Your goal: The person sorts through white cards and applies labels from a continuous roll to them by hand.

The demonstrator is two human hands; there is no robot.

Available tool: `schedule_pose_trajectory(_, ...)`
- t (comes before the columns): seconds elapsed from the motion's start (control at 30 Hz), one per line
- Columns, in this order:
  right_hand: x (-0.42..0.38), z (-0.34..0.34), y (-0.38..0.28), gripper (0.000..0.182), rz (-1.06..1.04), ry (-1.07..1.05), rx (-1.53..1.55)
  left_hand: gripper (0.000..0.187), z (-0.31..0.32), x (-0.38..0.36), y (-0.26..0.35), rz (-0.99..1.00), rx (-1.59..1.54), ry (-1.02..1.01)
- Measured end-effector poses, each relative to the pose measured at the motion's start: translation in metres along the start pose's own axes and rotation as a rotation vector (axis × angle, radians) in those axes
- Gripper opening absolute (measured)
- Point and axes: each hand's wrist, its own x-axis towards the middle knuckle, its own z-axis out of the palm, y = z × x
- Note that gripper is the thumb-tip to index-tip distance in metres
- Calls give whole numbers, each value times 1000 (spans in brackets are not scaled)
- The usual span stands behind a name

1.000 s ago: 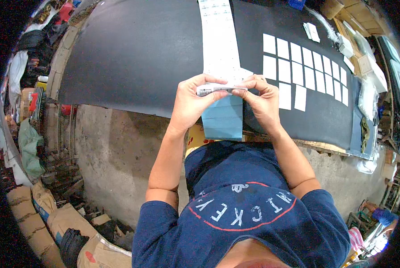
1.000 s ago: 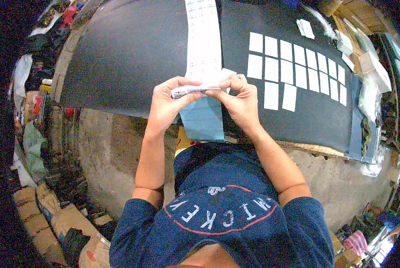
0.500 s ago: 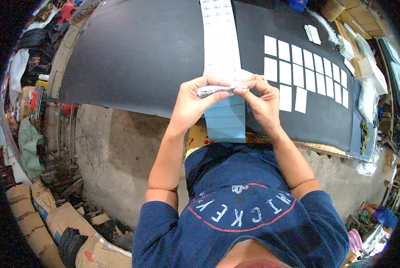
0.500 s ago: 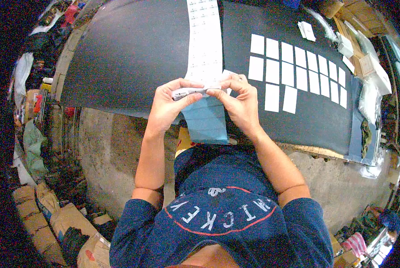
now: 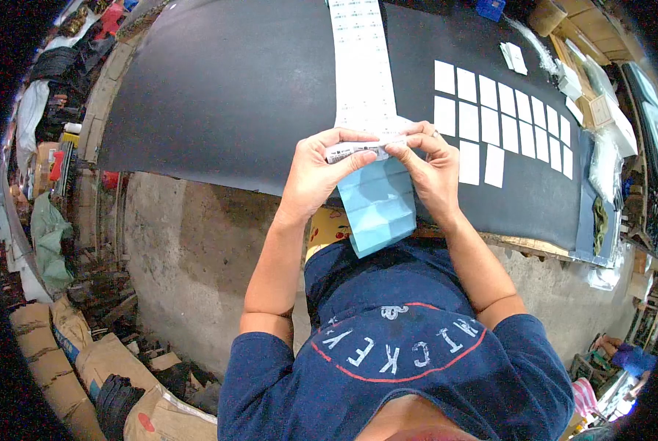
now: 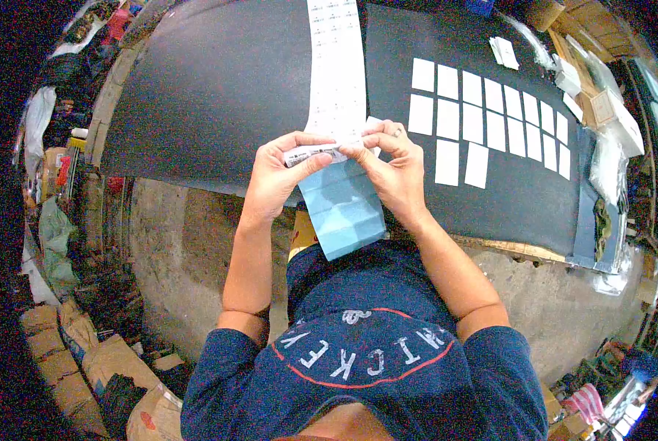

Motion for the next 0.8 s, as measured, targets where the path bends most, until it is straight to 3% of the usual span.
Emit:
schedule_pose_trajectory(0.1, 5, -4, -1, 16, -95, -25, 39, 20, -2, 0, -1, 6, 4, 5)
schedule_pose_trajectory(0.2, 13, -17, -20, 28, -126, -76, -77, 21, -4, 0, 3, -21, 46, -9)
schedule_pose_trajectory(0.27, 16, -27, -31, 39, -261, -215, -290, 21, -2, 0, 1, -11, 52, -9)
schedule_pose_trajectory(0.43, 21, -25, -39, 14, -466, -308, -508, 22, 4, 1, 5, -7, 23, -20)
schedule_pose_trajectory(0.8, 19, -28, -39, 20, -676, -264, -653, 30, 8, 2, 8, -64, -16, -8)
